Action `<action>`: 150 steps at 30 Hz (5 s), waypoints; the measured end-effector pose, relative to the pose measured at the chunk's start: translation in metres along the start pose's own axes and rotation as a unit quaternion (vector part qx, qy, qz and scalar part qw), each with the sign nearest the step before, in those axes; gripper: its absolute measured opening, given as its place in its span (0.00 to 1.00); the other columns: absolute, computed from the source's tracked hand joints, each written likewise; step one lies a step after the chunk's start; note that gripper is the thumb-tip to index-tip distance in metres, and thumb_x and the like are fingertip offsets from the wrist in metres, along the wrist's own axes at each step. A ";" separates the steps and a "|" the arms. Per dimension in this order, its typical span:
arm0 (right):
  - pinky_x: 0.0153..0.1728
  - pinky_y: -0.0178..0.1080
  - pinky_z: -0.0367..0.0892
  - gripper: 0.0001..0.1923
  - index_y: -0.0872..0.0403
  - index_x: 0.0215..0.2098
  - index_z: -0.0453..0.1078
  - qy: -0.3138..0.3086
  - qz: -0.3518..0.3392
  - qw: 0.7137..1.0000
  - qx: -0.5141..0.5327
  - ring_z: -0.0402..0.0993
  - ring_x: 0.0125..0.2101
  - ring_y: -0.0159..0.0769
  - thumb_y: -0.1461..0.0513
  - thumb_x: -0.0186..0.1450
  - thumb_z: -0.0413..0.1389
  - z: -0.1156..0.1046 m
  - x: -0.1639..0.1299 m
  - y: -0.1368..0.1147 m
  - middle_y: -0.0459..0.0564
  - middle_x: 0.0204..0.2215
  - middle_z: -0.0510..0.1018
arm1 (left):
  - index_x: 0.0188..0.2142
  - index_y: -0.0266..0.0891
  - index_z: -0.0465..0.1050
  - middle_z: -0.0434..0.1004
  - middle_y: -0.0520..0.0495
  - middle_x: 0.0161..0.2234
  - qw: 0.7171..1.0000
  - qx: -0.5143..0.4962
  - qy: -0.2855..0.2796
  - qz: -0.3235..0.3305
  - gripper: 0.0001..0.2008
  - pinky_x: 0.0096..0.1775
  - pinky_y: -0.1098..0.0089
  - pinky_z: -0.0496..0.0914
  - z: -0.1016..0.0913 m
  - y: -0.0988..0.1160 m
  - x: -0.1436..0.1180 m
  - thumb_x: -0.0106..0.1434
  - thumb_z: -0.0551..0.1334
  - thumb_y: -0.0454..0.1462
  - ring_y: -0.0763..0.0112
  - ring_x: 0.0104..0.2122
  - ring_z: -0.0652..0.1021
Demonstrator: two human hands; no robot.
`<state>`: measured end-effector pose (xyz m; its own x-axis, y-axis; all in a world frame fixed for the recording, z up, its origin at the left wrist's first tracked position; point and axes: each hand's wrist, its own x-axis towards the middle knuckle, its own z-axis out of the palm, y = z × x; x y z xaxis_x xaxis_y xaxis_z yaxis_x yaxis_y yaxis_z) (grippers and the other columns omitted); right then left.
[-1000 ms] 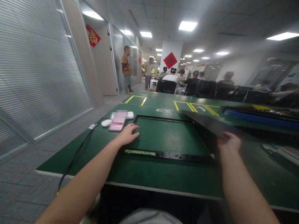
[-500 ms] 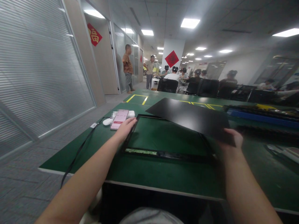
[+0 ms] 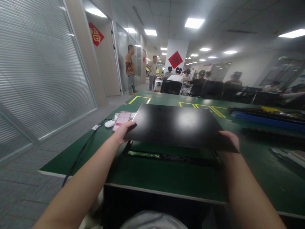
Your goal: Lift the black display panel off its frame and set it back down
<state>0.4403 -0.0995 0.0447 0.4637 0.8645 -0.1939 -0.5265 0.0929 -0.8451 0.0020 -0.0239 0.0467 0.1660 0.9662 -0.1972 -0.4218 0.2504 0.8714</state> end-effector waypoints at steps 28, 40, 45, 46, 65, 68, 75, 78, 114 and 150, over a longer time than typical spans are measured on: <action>0.22 0.30 0.68 0.03 0.57 0.30 0.73 -0.060 0.082 0.963 -0.250 0.73 0.21 0.31 0.67 0.61 0.57 -0.013 0.033 0.032 0.52 0.25 0.79 | 0.49 0.34 0.77 0.84 0.42 0.39 0.989 0.027 -0.040 0.137 0.25 0.44 0.56 0.78 -0.018 0.000 0.013 0.49 0.69 0.35 0.51 0.39 0.83; 0.20 0.32 0.69 0.15 0.53 0.36 0.77 0.004 -0.001 0.968 -0.250 0.76 0.24 0.35 0.71 0.50 0.62 -0.010 0.031 0.032 0.50 0.27 0.81 | 0.51 0.36 0.77 0.84 0.42 0.39 0.985 0.071 -0.062 0.147 0.29 0.46 0.56 0.77 -0.012 -0.002 0.007 0.48 0.73 0.37 0.49 0.42 0.83; 0.26 0.36 0.74 0.16 0.51 0.34 0.75 0.010 -0.014 0.976 -0.218 0.78 0.26 0.38 0.71 0.47 0.63 -0.008 0.029 0.032 0.48 0.26 0.81 | 0.52 0.36 0.76 0.84 0.41 0.40 0.986 0.061 -0.089 0.123 0.30 0.45 0.56 0.77 -0.007 -0.006 0.004 0.47 0.74 0.34 0.51 0.40 0.83; 0.26 0.37 0.74 0.16 0.51 0.34 0.74 0.015 -0.015 0.976 -0.216 0.78 0.26 0.38 0.70 0.47 0.64 -0.008 0.029 0.033 0.48 0.26 0.81 | 0.51 0.36 0.76 0.84 0.41 0.40 0.988 0.057 -0.086 0.117 0.29 0.45 0.56 0.78 -0.007 -0.007 0.005 0.47 0.74 0.33 0.52 0.40 0.84; 0.25 0.38 0.72 0.19 0.51 0.34 0.74 0.082 -0.050 0.968 -0.230 0.76 0.25 0.38 0.69 0.43 0.66 -0.018 0.047 0.045 0.44 0.23 0.80 | 0.37 0.34 0.79 0.84 0.43 0.34 0.989 0.123 -0.026 0.080 0.20 0.35 0.64 0.77 -0.018 -0.033 0.027 0.42 0.75 0.32 0.59 0.31 0.83; 0.25 0.38 0.72 0.18 0.50 0.34 0.75 0.082 -0.052 0.968 -0.233 0.77 0.26 0.38 0.68 0.44 0.66 -0.018 0.048 0.045 0.45 0.24 0.80 | 0.37 0.35 0.79 0.85 0.42 0.35 0.986 0.142 -0.025 0.080 0.20 0.37 0.62 0.77 -0.019 -0.033 0.027 0.41 0.76 0.33 0.59 0.32 0.83; 0.26 0.39 0.72 0.18 0.50 0.34 0.74 0.074 -0.044 0.965 -0.249 0.77 0.26 0.39 0.67 0.44 0.66 -0.019 0.047 0.044 0.45 0.25 0.80 | 0.40 0.36 0.78 0.84 0.41 0.39 0.980 0.167 -0.033 0.101 0.24 0.44 0.56 0.76 -0.019 -0.034 0.027 0.41 0.77 0.34 0.51 0.42 0.82; 0.26 0.39 0.72 0.18 0.50 0.34 0.74 0.062 -0.037 0.967 -0.246 0.77 0.26 0.40 0.67 0.45 0.65 -0.020 0.047 0.043 0.45 0.25 0.80 | 0.41 0.37 0.77 0.84 0.42 0.41 0.978 0.172 -0.040 0.112 0.25 0.48 0.54 0.74 -0.019 -0.036 0.029 0.41 0.76 0.34 0.51 0.46 0.81; 0.26 0.42 0.69 0.14 0.48 0.32 0.70 0.051 -0.015 0.963 -0.264 0.74 0.25 0.41 0.62 0.46 0.63 -0.024 0.049 0.045 0.44 0.23 0.78 | 0.51 0.38 0.75 0.81 0.41 0.49 0.972 0.176 -0.074 0.138 0.33 0.59 0.48 0.65 -0.020 -0.038 0.033 0.42 0.75 0.34 0.47 0.56 0.75; 0.27 0.42 0.70 0.14 0.48 0.34 0.68 0.036 0.006 0.956 -0.291 0.75 0.25 0.41 0.65 0.50 0.62 -0.021 0.047 0.043 0.46 0.24 0.78 | 0.50 0.39 0.76 0.81 0.42 0.50 0.969 0.192 -0.071 0.140 0.33 0.60 0.49 0.63 -0.018 -0.036 0.029 0.43 0.76 0.35 0.48 0.56 0.75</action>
<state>0.4547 -0.0653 -0.0109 0.5196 0.8250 -0.2220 -0.0561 -0.2263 -0.9724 0.0060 -0.0038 0.0021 0.2255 0.9679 0.1105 -0.1101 -0.0874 0.9901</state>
